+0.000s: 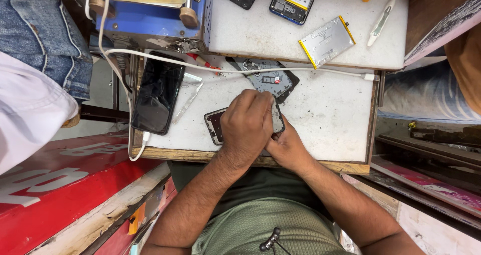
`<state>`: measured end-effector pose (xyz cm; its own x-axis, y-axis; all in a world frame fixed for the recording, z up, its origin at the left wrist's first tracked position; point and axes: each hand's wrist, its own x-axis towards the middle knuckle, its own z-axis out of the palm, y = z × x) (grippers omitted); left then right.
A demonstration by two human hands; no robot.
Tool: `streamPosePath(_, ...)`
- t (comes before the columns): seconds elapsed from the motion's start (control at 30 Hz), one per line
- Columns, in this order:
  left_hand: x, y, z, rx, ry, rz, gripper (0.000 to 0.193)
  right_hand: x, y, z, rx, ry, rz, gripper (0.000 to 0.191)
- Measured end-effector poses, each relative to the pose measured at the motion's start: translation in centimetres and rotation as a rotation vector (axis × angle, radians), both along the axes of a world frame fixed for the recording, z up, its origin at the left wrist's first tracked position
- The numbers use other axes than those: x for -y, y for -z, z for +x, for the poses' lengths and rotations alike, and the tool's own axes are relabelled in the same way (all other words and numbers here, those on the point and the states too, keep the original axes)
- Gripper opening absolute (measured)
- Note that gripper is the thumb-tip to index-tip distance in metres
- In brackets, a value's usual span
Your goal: The person disassembles a smartphone at a repair bench, prying off the back cover by hand and working around the internal frame. They remove small components and screws from the phone body, set parts aside on the bench, and continue separating the housing from the device.
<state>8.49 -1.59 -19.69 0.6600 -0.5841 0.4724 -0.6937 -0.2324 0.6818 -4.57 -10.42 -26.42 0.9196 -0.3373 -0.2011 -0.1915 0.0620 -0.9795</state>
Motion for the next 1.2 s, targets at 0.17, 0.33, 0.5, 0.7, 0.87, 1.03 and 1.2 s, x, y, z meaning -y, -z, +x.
streamPosePath(0.17, 0.0, 0.8, 0.9, 0.085, 0.072, -0.046, 0.015, 0.2, 0.0, 0.3, -0.028, -0.003, -0.074, 0.051)
streamPosePath(0.33, 0.2, 1.2, 1.3, -0.026, 0.027, -0.065, 0.011, 0.2, -0.5, 0.9, -0.037, 0.037, 0.059, 0.048)
streamPosePath(0.5, 0.2, 1.7, 1.2, -0.026, 0.024, -0.042, 0.012, 0.1, -0.4, 0.8, -0.045, 0.033, 0.121, 0.046)
streamPosePath(0.7, 0.5, 1.6, 0.8, 0.019, 0.014, -0.090, 0.013, 0.0, 0.1, 0.4, -0.140, -0.017, -0.020, 0.048)
streamPosePath(0.87, -0.2, 0.5, 0.2, -0.116, -0.013, -0.122, 0.011, -0.2, -0.3, 0.2, -0.011, -0.004, -0.001, 0.054)
streamPosePath(1.03, 0.0, -0.1, 0.2, -0.204, -0.021, -0.096, 0.012, 0.3, -0.5, 0.2, -0.008, 0.000, 0.045, 0.056)
streamPosePath(1.2, 0.4, -0.8, 0.4, -0.278, -0.016, -0.090, 0.013, 0.4, -1.0, 0.5, -0.018, -0.006, 0.050, 0.057)
